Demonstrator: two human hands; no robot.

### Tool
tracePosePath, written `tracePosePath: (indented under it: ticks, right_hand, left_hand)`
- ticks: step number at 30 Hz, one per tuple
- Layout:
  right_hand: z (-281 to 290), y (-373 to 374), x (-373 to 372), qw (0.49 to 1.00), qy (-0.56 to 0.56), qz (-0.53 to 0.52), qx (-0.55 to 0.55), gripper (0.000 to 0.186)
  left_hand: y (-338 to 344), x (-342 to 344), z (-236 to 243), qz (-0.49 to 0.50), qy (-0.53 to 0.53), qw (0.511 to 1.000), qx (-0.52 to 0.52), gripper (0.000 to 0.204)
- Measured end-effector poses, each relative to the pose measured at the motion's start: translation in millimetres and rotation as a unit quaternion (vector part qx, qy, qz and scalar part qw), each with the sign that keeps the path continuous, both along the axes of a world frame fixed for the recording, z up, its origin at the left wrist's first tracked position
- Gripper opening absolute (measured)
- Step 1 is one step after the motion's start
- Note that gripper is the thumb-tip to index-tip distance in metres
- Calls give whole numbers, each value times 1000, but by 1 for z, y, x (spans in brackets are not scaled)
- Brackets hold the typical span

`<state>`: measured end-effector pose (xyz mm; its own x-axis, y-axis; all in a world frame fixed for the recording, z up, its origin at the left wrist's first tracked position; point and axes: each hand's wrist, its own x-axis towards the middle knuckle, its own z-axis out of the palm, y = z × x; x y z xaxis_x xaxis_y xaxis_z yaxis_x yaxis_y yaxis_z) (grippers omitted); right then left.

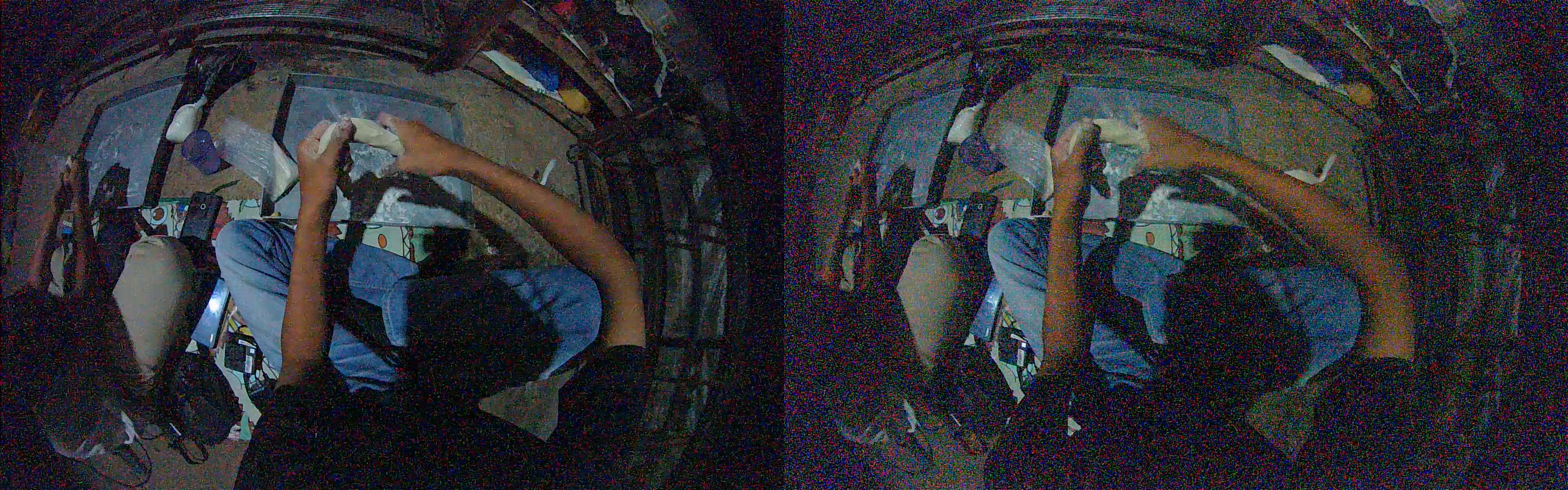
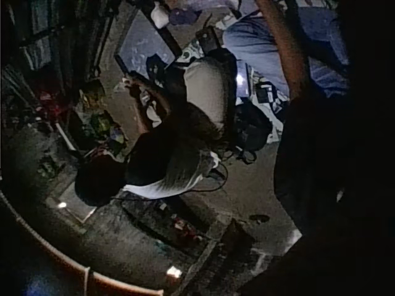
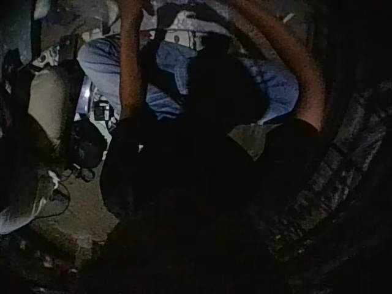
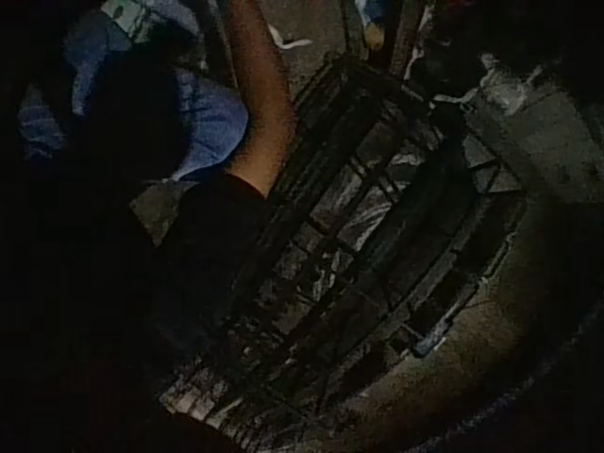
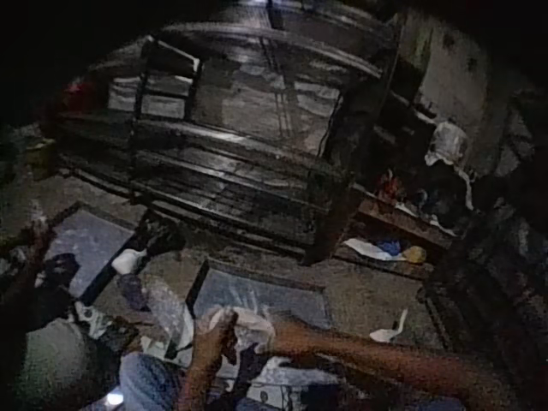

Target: The person kneads and shapes dough on a metal tray on the floor by hand, adding flour and using a cup to pour liquid.

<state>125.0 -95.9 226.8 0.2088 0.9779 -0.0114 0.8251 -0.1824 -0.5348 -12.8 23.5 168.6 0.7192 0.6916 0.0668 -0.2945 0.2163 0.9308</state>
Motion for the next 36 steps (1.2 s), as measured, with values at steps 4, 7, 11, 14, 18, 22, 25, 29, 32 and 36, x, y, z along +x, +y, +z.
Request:
tracePosePath:
  ticks: [4, 7, 11, 14, 18, 22, 25, 29, 32, 36]
  right_hand:
    - [-4, 7, 9, 987, 77, 18, -137, 69]
    - [27, 4, 1, 992, 22, 47, -115, 61]
    - [14, 3, 8, 983, 162, 50, -68, 44]
    - [24, 12, 7, 957, 238, 17, -164, 40]
    - [13, 7, 9, 983, 154, 10, -95, 42]
    - [23, 11, -1, 991, 114, 4, -76, 43]
    - [34, 14, -9, 980, 185, -39, -60, 39]
    - [12, 10, 8, 976, 174, -110, -64, 35]
    - [0, 4, 28, 964, 246, -77, -71, 53]
    - [-8, -2, 35, 934, 351, -23, -59, 57]
  left_hand:
    - [-2, -2, 0, 11, 14, 998, 59, 27]
    - [-8, 1, 4, 28, 17, 986, 164, 29]
    - [-18, 3, 7, -37, 42, 996, 63, 40]
    - [-8, 1, -17, -171, -60, 969, -171, 49]
    - [-6, 5, -7, -182, 71, 979, 51, 51]
    - [-12, 5, 1, -105, 102, 988, -50, 53]
    - [-13, 17, -16, -77, -15, 995, -69, 55]
    - [-7, 8, -8, -169, -112, 953, -226, 51]
    - [-8, -5, 11, -159, -167, 935, -269, 45]
    - [-5, -13, 16, -189, -129, 935, -273, 41]
